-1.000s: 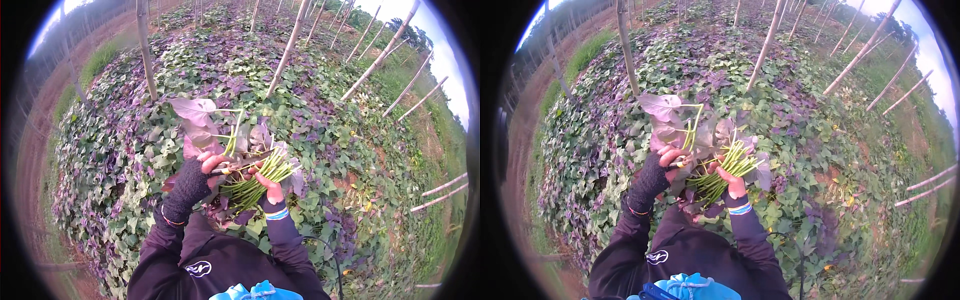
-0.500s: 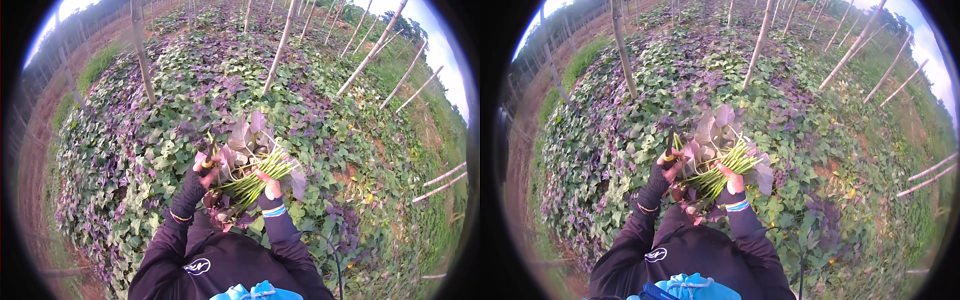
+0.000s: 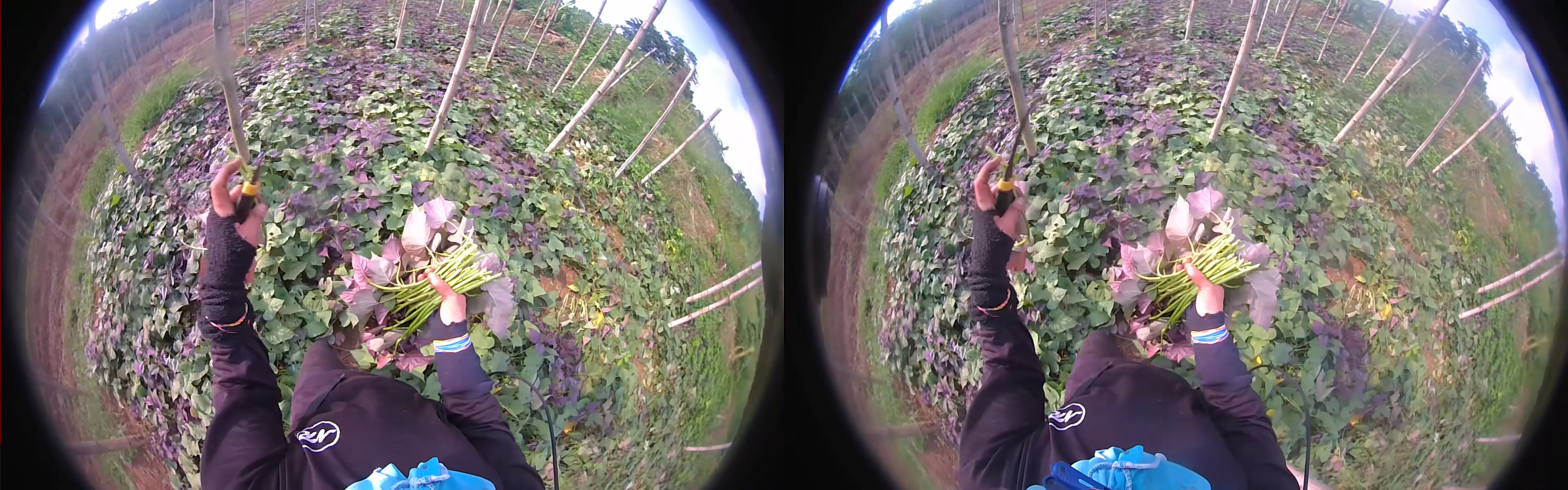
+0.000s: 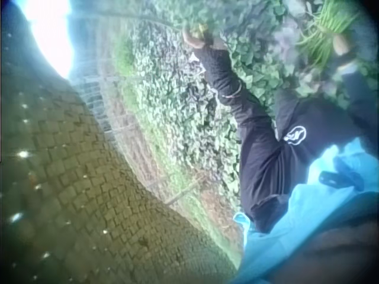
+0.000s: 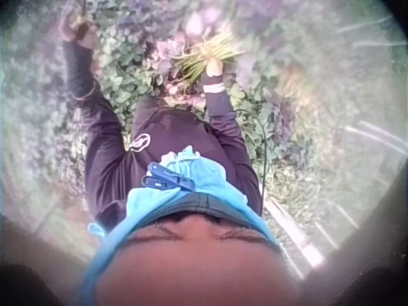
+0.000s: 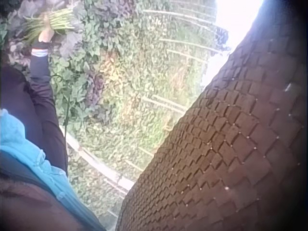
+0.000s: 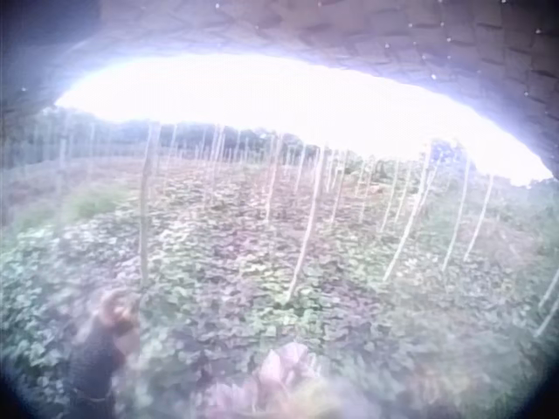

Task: The person harvests sweet potato vines in an outdoor field. Using a knife, they cut individual vine stems from the ground and gather them into a bunch held in their other hand while maneuvering through the plants.

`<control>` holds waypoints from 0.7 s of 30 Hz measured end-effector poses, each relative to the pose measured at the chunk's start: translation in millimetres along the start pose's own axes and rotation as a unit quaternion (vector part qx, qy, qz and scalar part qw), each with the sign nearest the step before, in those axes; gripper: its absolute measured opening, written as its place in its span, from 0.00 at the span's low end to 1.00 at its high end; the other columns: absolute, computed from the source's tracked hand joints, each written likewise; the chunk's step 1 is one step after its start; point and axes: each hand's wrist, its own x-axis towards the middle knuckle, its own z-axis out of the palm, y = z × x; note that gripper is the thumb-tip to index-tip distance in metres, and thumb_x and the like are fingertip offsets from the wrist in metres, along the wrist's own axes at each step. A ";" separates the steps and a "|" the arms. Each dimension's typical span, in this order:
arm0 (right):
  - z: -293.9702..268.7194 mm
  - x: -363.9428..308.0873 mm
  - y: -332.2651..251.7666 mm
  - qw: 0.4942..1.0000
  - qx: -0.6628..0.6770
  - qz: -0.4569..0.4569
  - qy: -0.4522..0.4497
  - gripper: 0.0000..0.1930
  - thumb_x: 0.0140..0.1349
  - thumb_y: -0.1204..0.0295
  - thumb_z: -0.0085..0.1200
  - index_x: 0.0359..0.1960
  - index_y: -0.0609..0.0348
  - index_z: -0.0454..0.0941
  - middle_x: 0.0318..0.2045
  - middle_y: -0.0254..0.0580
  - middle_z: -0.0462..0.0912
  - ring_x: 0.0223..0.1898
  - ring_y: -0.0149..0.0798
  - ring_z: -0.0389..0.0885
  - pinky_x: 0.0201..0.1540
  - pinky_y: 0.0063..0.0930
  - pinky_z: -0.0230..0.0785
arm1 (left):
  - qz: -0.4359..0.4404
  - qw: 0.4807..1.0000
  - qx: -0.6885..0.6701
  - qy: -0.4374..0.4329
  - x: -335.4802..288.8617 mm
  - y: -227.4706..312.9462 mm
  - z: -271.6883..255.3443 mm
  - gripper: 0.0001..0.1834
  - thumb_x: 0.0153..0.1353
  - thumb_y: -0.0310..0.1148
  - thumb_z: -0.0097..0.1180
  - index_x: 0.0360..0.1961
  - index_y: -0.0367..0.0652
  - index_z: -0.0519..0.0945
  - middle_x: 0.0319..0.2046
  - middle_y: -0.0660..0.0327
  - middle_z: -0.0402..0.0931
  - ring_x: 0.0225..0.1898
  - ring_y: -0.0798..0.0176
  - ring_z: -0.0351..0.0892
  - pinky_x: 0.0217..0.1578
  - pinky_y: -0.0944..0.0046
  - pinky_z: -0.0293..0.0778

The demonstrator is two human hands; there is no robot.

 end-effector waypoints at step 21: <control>52.8 -56.1 -20.7 0.918 0.036 0.124 -0.375 0.30 0.43 0.70 0.53 0.50 0.66 0.58 0.46 0.51 0.67 0.46 0.48 0.68 0.49 0.40 0.62 | 0.124 0.805 0.021 -0.580 0.2 51.4 99.7 0.13 0.43 0.36 0.58 0.23 0.38 0.73 0.17 0.57 0.68 0.23 0.63 0.70 0.24 0.65 0.64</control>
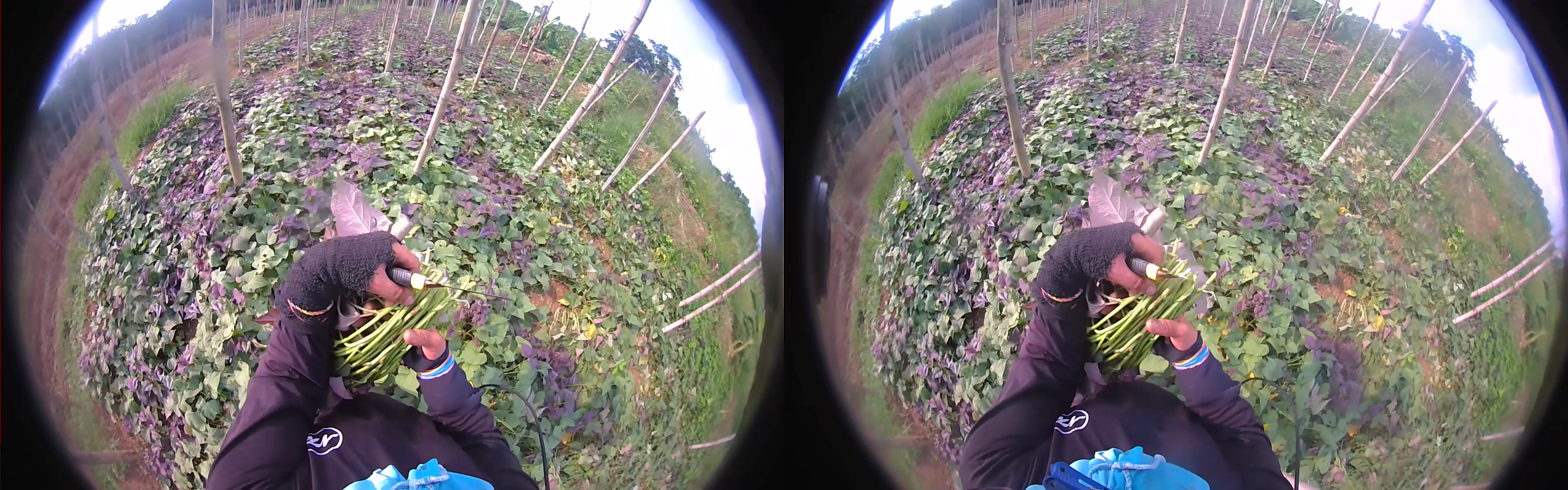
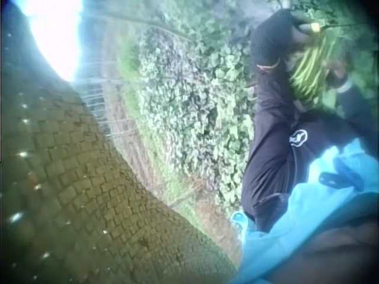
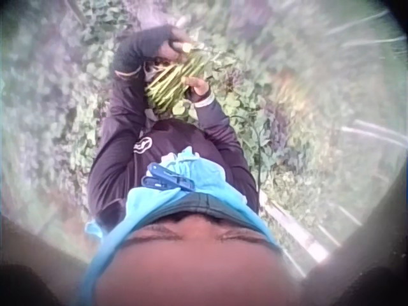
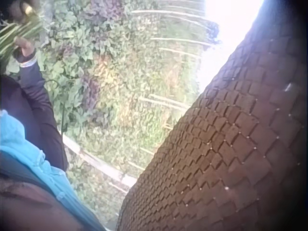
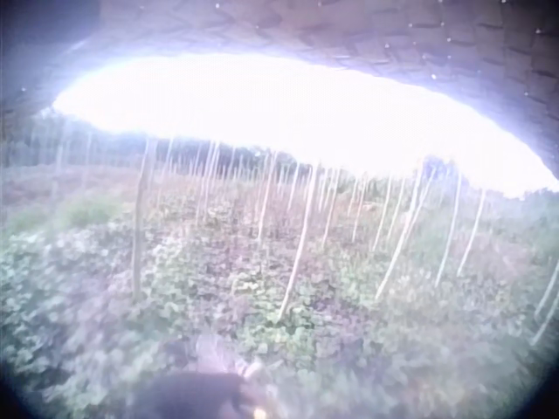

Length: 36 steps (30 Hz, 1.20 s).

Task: The person harvests sweet potato vines in an outdoor field. Using a knife, they cut individual vine stems from the ground and gather them into a bunch held in their other hand while maneuvering through the plants.

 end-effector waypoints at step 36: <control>-15.6 -15.7 -33.5 0.963 0.059 -0.258 0.051 0.24 0.50 0.79 0.48 0.50 0.56 0.55 0.37 0.37 0.65 0.39 0.37 0.67 0.50 0.43 0.59 | -0.086 0.732 -0.557 0.383 6.2 -125.9 101.6 0.22 0.47 0.28 0.54 0.45 0.44 0.64 0.25 0.61 0.68 0.22 0.64 0.70 0.25 0.67 0.68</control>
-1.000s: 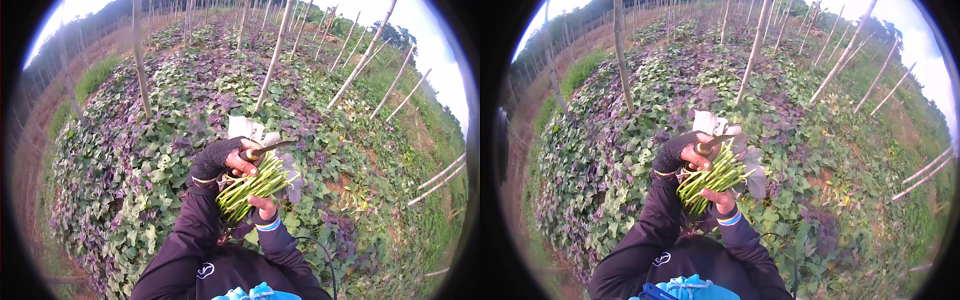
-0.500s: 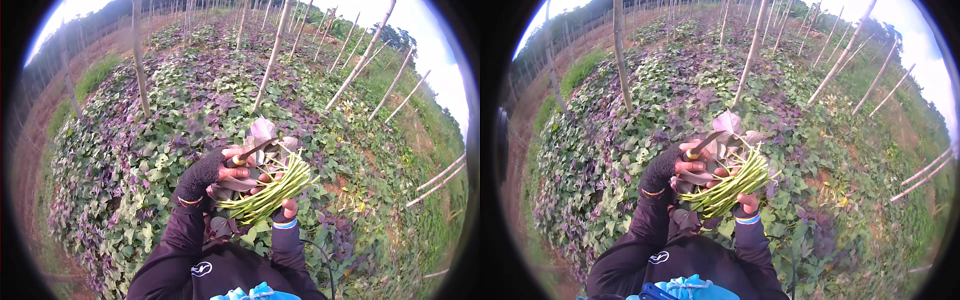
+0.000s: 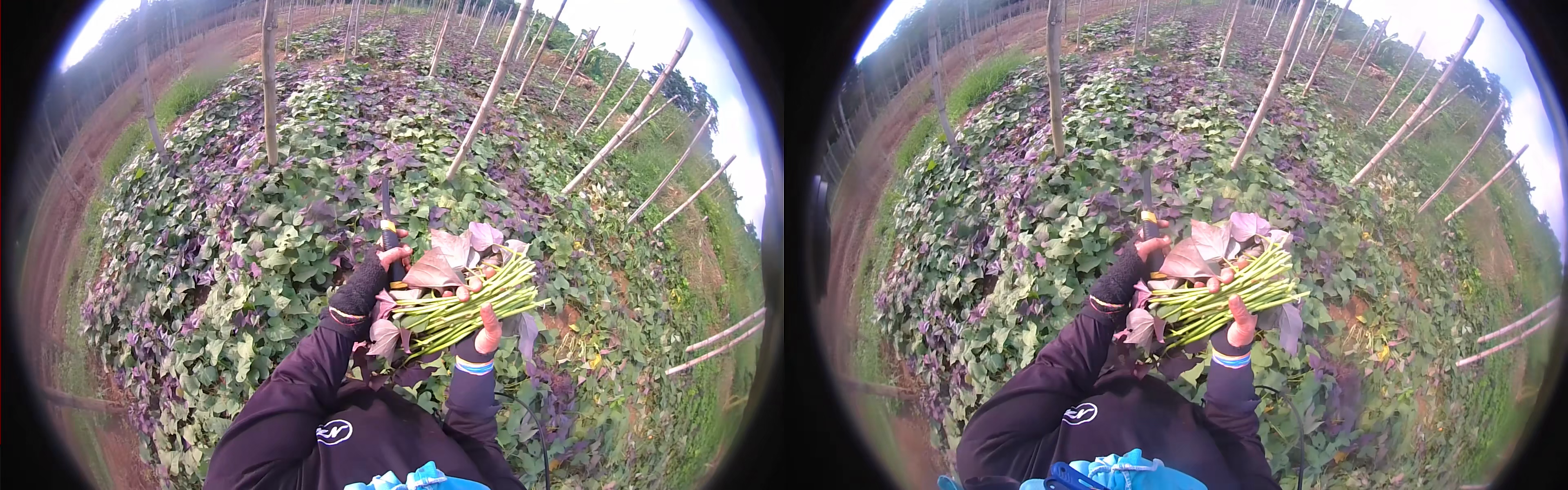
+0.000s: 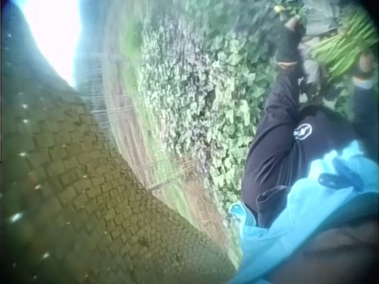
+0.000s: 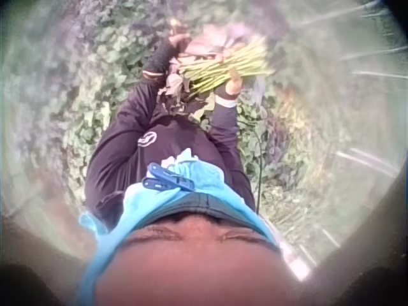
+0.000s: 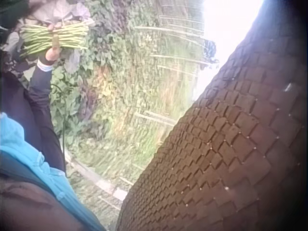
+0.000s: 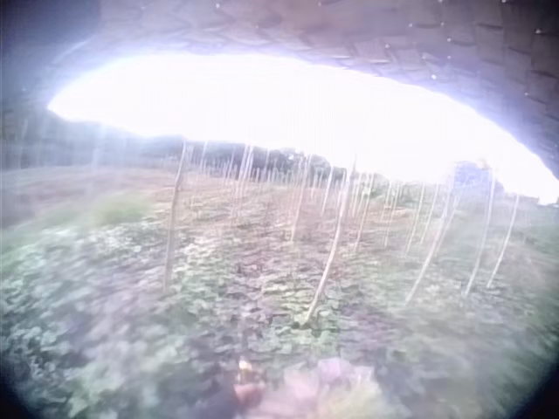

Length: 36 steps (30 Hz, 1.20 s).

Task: The person harvests sweet potato vines in an outdoor field. Using a knife, they cut individual vine stems from the ground and gather them into a bunch held in their other hand while maneuvering through the plants.

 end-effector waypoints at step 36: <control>-394.0 110.8 332.2 0.678 -0.362 0.438 0.466 0.13 0.44 0.78 0.53 0.33 0.59 0.68 0.21 0.42 0.73 0.21 0.39 0.71 0.25 0.31 0.67 | -0.183 0.683 0.424 0.566 -85.3 -33.1 -607.0 0.26 0.39 0.37 0.53 0.45 0.49 0.70 0.36 0.67 0.75 0.39 0.71 0.70 0.56 0.67 0.43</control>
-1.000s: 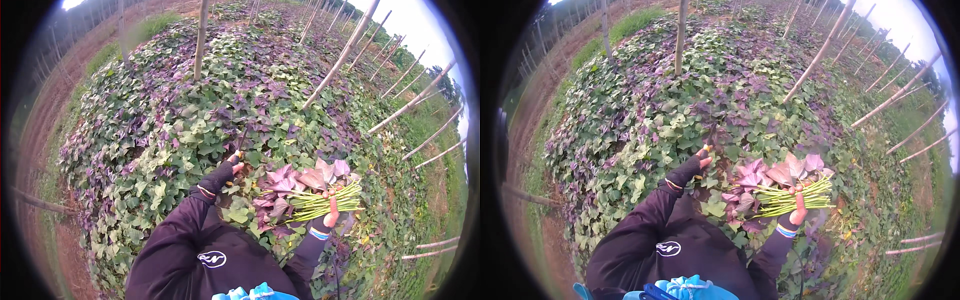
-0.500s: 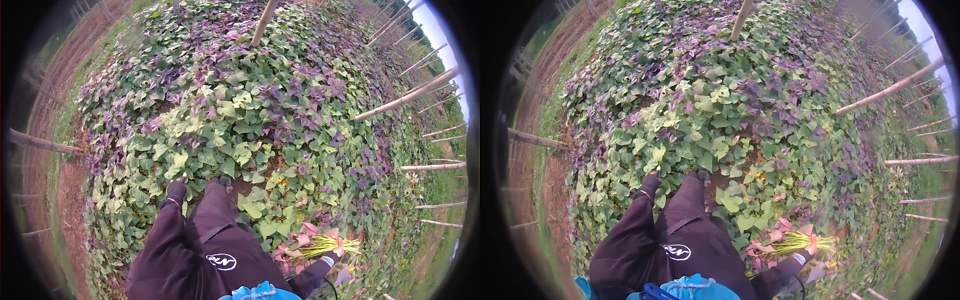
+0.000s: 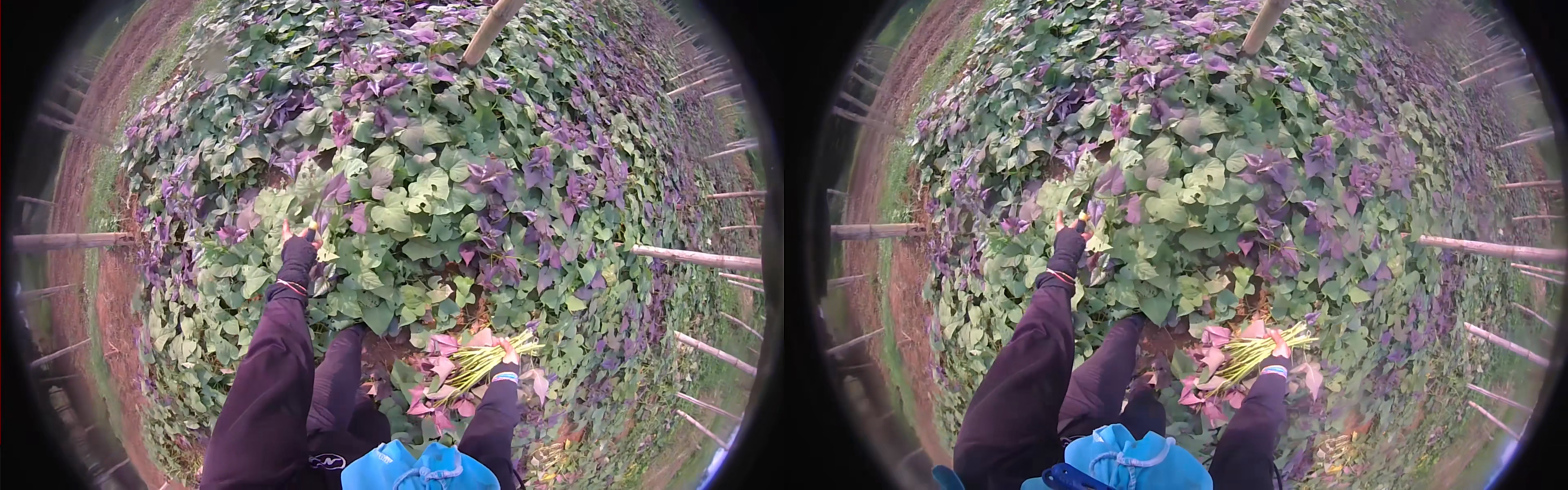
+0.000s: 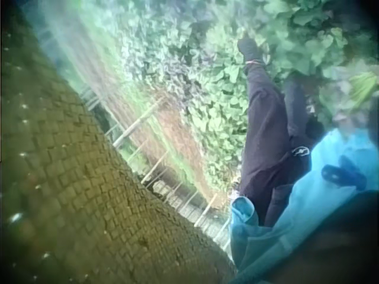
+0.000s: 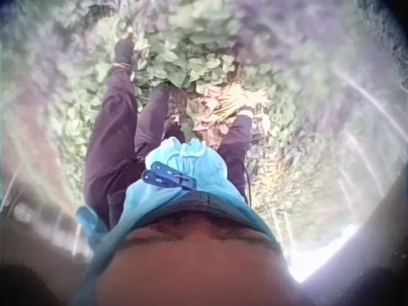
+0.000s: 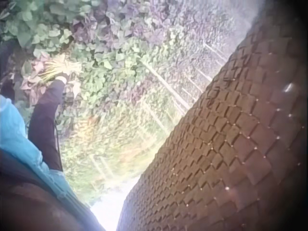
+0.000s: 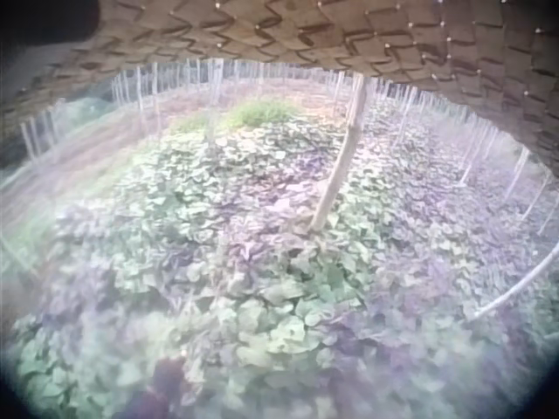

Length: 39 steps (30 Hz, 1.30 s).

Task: The person harvests sweet potato vines in an outdoor field. Using a knife, they cut individual vine stems from the ground and gather them into a bunch held in their other hand while maneuvering through the plants.

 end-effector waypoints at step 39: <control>32.4 -39.3 50.5 0.919 -0.079 0.175 -0.344 0.24 0.48 0.84 0.41 0.51 0.66 0.57 0.37 0.42 0.72 0.42 0.35 0.70 0.47 0.25 0.60 | 0.156 0.844 0.458 -0.233 30.5 14.8 117.1 0.14 0.45 0.35 0.50 0.36 0.49 0.71 0.23 0.54 0.73 0.28 0.52 0.74 0.29 0.56 0.69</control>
